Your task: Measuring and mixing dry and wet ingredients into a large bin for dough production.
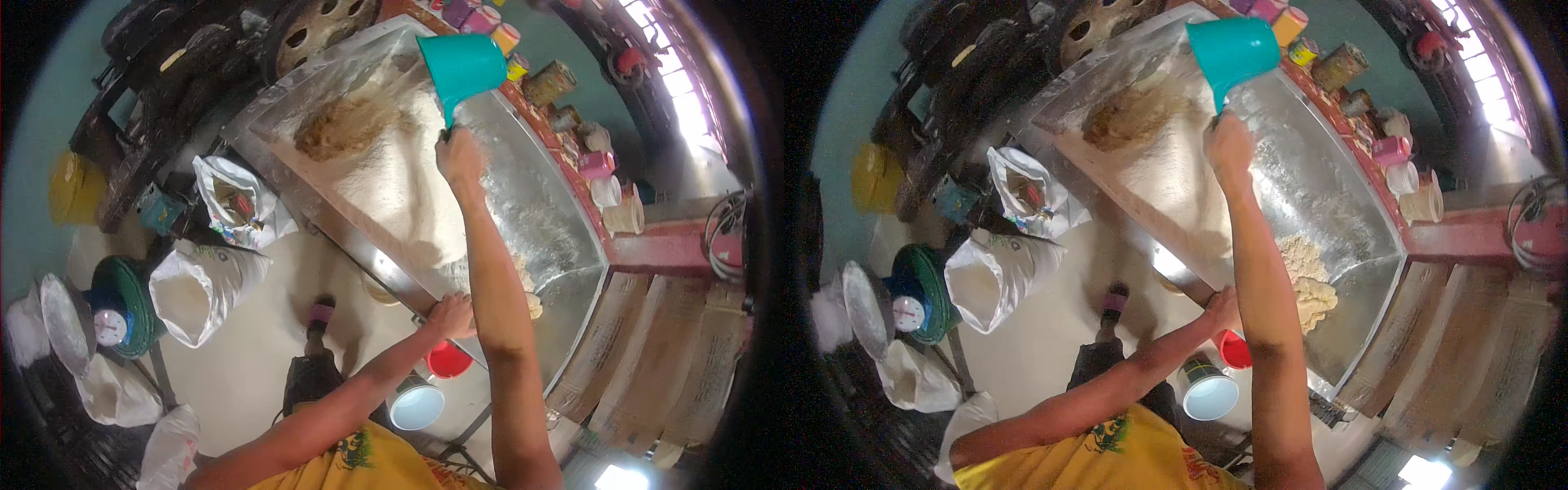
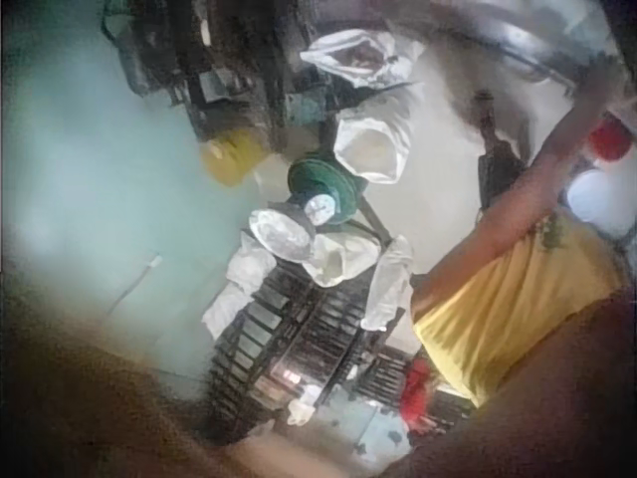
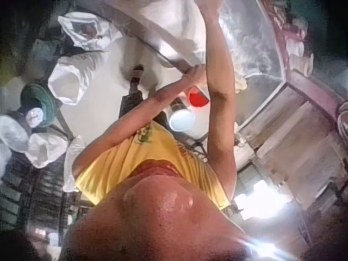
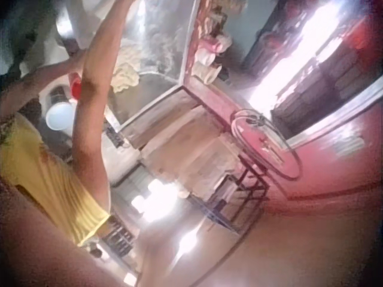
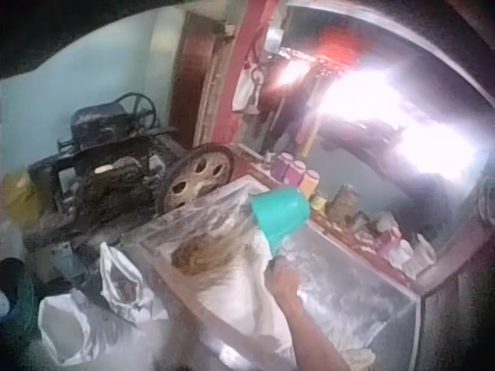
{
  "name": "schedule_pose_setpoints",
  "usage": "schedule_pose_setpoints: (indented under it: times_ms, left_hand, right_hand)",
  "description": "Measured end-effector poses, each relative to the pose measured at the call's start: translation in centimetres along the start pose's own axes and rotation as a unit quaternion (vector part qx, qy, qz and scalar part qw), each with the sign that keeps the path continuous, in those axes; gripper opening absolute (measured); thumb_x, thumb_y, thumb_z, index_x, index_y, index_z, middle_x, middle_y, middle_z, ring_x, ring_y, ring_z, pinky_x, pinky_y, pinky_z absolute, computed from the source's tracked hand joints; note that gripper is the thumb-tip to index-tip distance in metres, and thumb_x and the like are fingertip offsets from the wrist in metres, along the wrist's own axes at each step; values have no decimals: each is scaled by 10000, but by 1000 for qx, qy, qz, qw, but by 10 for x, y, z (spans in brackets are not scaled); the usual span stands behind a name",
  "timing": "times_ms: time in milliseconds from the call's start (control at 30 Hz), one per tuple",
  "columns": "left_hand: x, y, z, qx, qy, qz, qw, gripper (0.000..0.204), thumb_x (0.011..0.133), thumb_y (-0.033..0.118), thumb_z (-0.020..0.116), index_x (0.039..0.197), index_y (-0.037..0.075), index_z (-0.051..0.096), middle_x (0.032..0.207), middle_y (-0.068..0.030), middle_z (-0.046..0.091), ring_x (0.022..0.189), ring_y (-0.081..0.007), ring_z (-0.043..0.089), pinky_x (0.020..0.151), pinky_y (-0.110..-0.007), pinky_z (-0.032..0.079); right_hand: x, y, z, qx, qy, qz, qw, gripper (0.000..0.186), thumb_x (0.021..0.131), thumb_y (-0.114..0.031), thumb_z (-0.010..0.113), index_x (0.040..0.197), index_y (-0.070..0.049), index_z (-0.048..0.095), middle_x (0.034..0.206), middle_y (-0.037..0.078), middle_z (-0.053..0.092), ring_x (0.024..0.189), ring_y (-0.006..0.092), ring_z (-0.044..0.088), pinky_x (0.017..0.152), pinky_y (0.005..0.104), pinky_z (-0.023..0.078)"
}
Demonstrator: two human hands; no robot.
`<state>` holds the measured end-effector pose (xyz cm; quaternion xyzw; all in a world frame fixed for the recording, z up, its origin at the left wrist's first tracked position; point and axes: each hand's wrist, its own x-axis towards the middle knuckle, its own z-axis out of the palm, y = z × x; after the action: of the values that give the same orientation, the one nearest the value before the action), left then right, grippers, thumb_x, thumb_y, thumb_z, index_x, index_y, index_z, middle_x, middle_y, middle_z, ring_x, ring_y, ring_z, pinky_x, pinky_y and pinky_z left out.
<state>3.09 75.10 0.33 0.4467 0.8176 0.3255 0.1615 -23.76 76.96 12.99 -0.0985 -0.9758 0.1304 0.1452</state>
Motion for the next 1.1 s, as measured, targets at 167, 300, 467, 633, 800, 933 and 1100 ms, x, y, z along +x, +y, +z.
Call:
schedule_pose_setpoints:
  times_ms: [167,300,467,633,800,933,1100]
  left_hand:
    - [10,17,-13,-10,-116,-23,993,428,785,412,615,981,33,650,988,-140,661,911,-310,633,752,-456,523]
    - [-40,-37,91,-155,23,47,987,353,792,353,613,988,64,660,977,-142,676,909,-328,654,757,-487,518]
    - [18,32,34,-64,36,6,997,400,795,412,624,1001,73,668,1030,-164,676,903,-328,676,778,-492,519]
    - [10,35,6,90,-76,-82,990,654,839,599,540,1137,25,640,1166,-211,622,1036,-364,627,878,-469,508]
    - [-1,28,31,136,104,47,984,568,863,489,603,1170,11,615,1150,-211,615,1096,-353,582,921,-458,473]
    - [-24,55,56,197,134,71,969,522,877,385,622,1284,68,546,1262,-216,517,1194,-392,476,1029,-463,381]
    - [-113,95,194,248,120,294,915,521,844,338,667,1295,108,544,1327,-238,445,1247,-437,415,1051,-575,320]
  right_hand:
    - [-60,43,-22,626,-196,316,685,186,940,-196,590,1064,-58,606,641,-57,438,471,51,363,422,220,293]
    - [-130,46,-62,774,-186,335,504,255,963,-209,580,1185,-89,546,610,-102,340,447,20,283,392,185,225]
    - [-330,162,-132,722,-99,377,572,290,947,-216,589,1166,-29,553,610,-56,413,438,55,362,374,211,267]
    - [-539,180,-162,756,-10,355,549,339,872,-250,677,1061,9,568,590,5,459,418,74,382,365,231,274]
    - [-747,185,-162,794,32,371,481,390,848,-272,706,1070,30,598,546,-2,440,403,91,372,371,249,267]
    - [-848,176,-155,686,88,554,462,326,909,-289,627,1042,9,635,539,-42,404,415,66,341,388,248,249]
    - [-957,199,-85,552,144,729,379,262,927,-317,623,996,-67,663,572,-56,397,453,40,340,402,228,247]
